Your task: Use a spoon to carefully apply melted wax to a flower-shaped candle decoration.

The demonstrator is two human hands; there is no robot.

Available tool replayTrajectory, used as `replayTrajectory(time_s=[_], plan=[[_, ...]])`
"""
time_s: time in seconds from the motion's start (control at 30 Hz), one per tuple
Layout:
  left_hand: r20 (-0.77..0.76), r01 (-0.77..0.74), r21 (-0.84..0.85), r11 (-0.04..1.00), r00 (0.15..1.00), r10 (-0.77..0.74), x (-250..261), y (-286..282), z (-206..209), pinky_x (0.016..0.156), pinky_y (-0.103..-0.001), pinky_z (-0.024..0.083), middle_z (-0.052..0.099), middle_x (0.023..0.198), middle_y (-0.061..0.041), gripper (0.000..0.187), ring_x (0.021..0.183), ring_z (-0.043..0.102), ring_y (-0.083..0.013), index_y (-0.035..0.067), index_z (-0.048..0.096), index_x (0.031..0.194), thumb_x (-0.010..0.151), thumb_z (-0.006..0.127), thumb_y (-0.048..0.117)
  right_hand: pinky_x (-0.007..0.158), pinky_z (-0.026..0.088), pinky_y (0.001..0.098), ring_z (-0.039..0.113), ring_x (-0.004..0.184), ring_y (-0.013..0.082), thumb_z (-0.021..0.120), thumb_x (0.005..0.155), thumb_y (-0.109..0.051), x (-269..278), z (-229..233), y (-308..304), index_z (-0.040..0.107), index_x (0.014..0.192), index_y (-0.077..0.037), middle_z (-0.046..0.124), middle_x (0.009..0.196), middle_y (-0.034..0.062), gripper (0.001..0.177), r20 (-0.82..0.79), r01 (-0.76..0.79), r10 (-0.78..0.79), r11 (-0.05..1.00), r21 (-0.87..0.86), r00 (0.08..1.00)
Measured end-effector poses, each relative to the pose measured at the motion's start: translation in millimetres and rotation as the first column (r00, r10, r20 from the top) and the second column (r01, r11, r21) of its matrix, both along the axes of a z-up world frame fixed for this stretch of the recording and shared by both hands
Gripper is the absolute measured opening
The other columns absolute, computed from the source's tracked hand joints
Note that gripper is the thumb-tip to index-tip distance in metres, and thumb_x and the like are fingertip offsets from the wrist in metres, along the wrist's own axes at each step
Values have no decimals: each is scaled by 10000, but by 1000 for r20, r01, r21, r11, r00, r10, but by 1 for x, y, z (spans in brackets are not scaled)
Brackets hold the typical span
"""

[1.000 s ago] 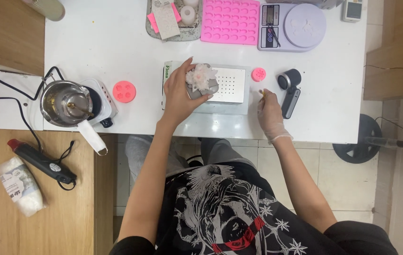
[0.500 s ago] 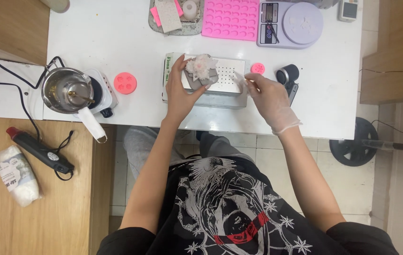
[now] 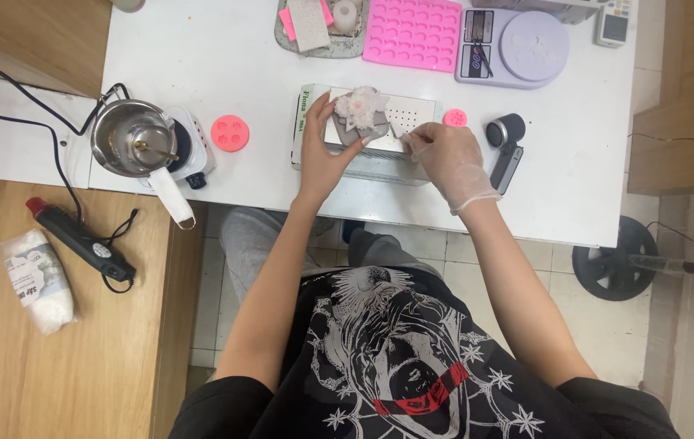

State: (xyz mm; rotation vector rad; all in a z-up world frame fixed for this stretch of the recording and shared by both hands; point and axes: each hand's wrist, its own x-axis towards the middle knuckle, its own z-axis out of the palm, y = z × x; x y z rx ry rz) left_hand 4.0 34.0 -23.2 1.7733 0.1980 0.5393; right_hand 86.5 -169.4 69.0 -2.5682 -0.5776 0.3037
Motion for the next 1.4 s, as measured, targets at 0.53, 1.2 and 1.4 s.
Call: replayTrajectory(time_s=[0.53, 1.2, 1.4], plan=[[-9, -45, 31, 998, 999, 46, 1, -2, -3, 1235, -411, 367, 432, 1536, -144, 869, 1448, 449, -288, 39, 372, 1516, 816, 882, 121, 673, 546, 451, 704, 720, 335, 732, 955, -331, -8, -1, -1, 750, 922, -84, 733, 780, 129, 251, 138, -12, 2, 997, 72, 990], [-55, -83, 138, 987, 994, 91, -1, -4, -1, 1237, -431, 342, 463, 1549, -114, 808, 1458, 418, -295, 54, 415, 1474, 835, 898, 158, 659, 544, 427, 694, 665, 325, 761, 941, -262, -20, -3, 10, 747, 891, -52, 722, 736, 141, 216, 68, 43, -52, 992, 120, 996], [-22, -90, 133, 987, 995, 93, -1, -4, -7, 1241, -430, 346, 454, 1552, -101, 782, 1455, 419, -289, 40, 427, 1460, 846, 893, 173, 660, 543, 434, 701, 686, 342, 756, 940, -238, -25, -1, 11, 755, 916, -39, 727, 759, 162, 201, 66, 66, -76, 987, 146, 995]])
